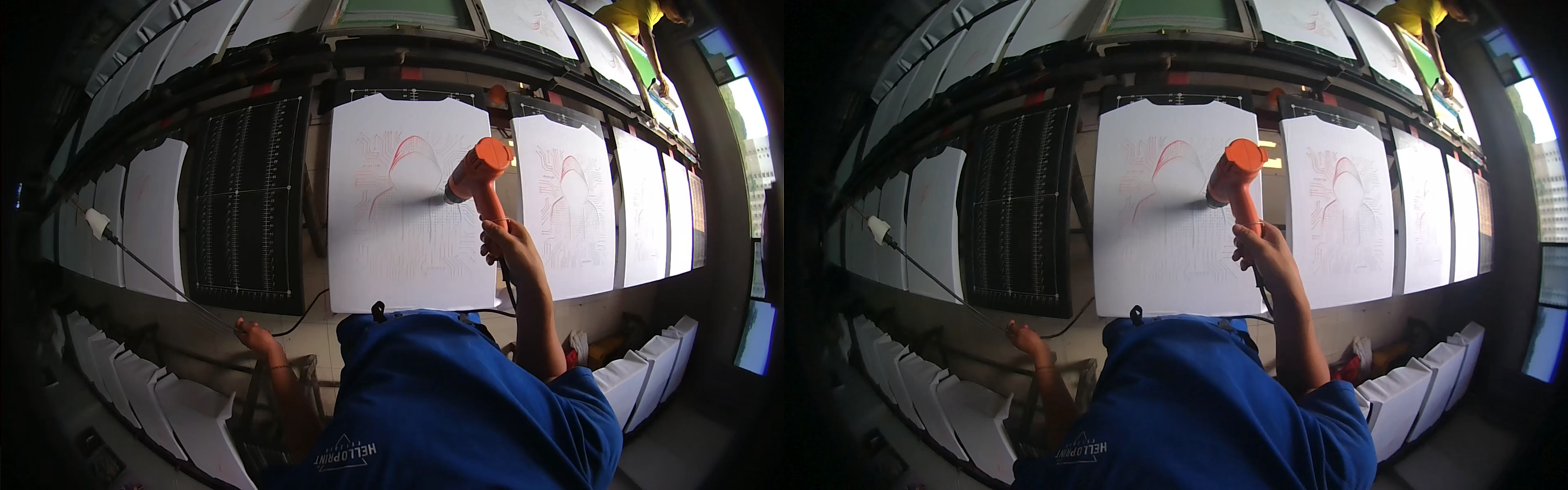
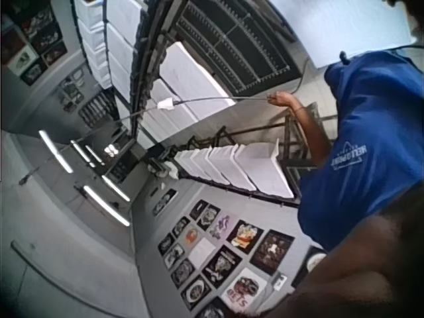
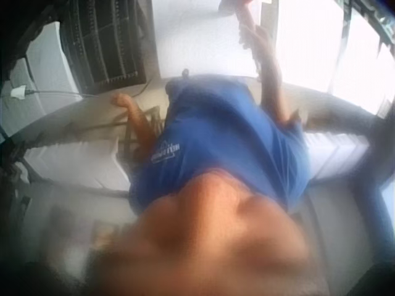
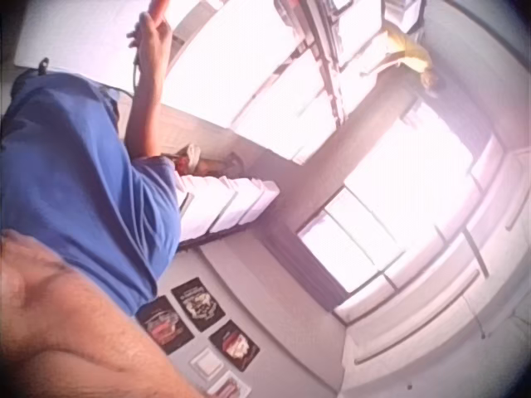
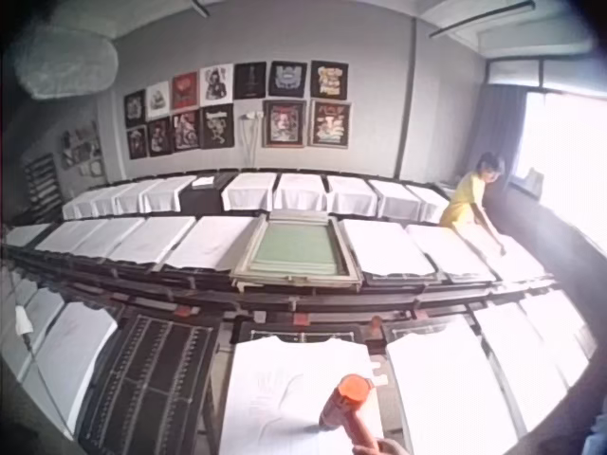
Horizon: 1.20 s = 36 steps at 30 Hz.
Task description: The person uses an orange heat gun to apply heat to a white t-shirt with a red and blue design, which is secured on a flat board. The person moves the heat gun systematically across the surface of the shirt to ensure even heating. Another person in a yellow shirt is visible in the background working at a separate station.
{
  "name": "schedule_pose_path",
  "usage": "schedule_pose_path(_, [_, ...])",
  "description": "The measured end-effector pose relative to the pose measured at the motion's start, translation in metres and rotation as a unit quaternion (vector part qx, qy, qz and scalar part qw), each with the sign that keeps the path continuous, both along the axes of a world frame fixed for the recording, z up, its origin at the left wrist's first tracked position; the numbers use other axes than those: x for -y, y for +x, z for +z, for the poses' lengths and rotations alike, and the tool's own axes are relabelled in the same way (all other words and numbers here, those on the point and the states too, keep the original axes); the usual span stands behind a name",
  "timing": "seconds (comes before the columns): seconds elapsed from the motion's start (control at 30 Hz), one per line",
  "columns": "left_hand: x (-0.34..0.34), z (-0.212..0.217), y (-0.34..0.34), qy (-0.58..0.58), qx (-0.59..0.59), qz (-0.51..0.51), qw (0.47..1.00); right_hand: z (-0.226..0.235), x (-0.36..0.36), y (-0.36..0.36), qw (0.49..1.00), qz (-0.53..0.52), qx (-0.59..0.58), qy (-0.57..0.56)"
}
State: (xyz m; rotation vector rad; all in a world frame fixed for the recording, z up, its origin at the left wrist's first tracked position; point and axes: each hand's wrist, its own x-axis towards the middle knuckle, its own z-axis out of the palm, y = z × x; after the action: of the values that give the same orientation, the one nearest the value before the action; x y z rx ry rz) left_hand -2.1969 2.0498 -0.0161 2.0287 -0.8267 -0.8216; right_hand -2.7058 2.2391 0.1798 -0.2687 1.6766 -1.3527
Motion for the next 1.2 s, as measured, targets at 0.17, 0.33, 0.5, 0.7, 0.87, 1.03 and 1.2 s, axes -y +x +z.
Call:
schedule_pose_path(0.17, [0.029, -0.077, 0.027, -0.003, 0.101, 0.099, 0.99, -0.01, 0.039, 0.029, 0.991, 0.134, 0.025, -0.007])
schedule_pose_path(0.33, [0.049, -0.001, -0.055, 0.019, 0.021, 0.113, 0.993, -0.009, 0.016, 0.021, 0.996, 0.092, 0.008, -0.002])
schedule_pose_path(0.5, [0.056, -0.018, -0.042, 0.081, 0.132, 0.12, 0.981, -0.005, -0.036, -0.009, 0.999, -0.025, -0.011, 0.023])
schedule_pose_path(0.7, [0.052, -0.008, -0.053, 0.116, 0.164, 0.098, 0.975, -0.008, -0.038, 0.002, 0.999, -0.034, -0.003, 0.001])
schedule_pose_path(0.87, [0.051, -0.015, -0.047, 0.064, 0.144, 0.076, 0.985, -0.017, 0.011, 0.052, 0.998, 0.054, 0.036, -0.024])
schedule_pose_path(1.03, [0.046, -0.026, -0.042, 0.007, 0.161, 0.072, 0.984, -0.012, 0.042, 0.081, 0.994, 0.107, 0.027, -0.011])
schedule_pose_path(1.2, [0.055, -0.058, -0.023, -0.059, 0.112, 0.077, 0.989, -0.021, 0.006, 0.059, 1.0, 0.018, 0.023, -0.003])
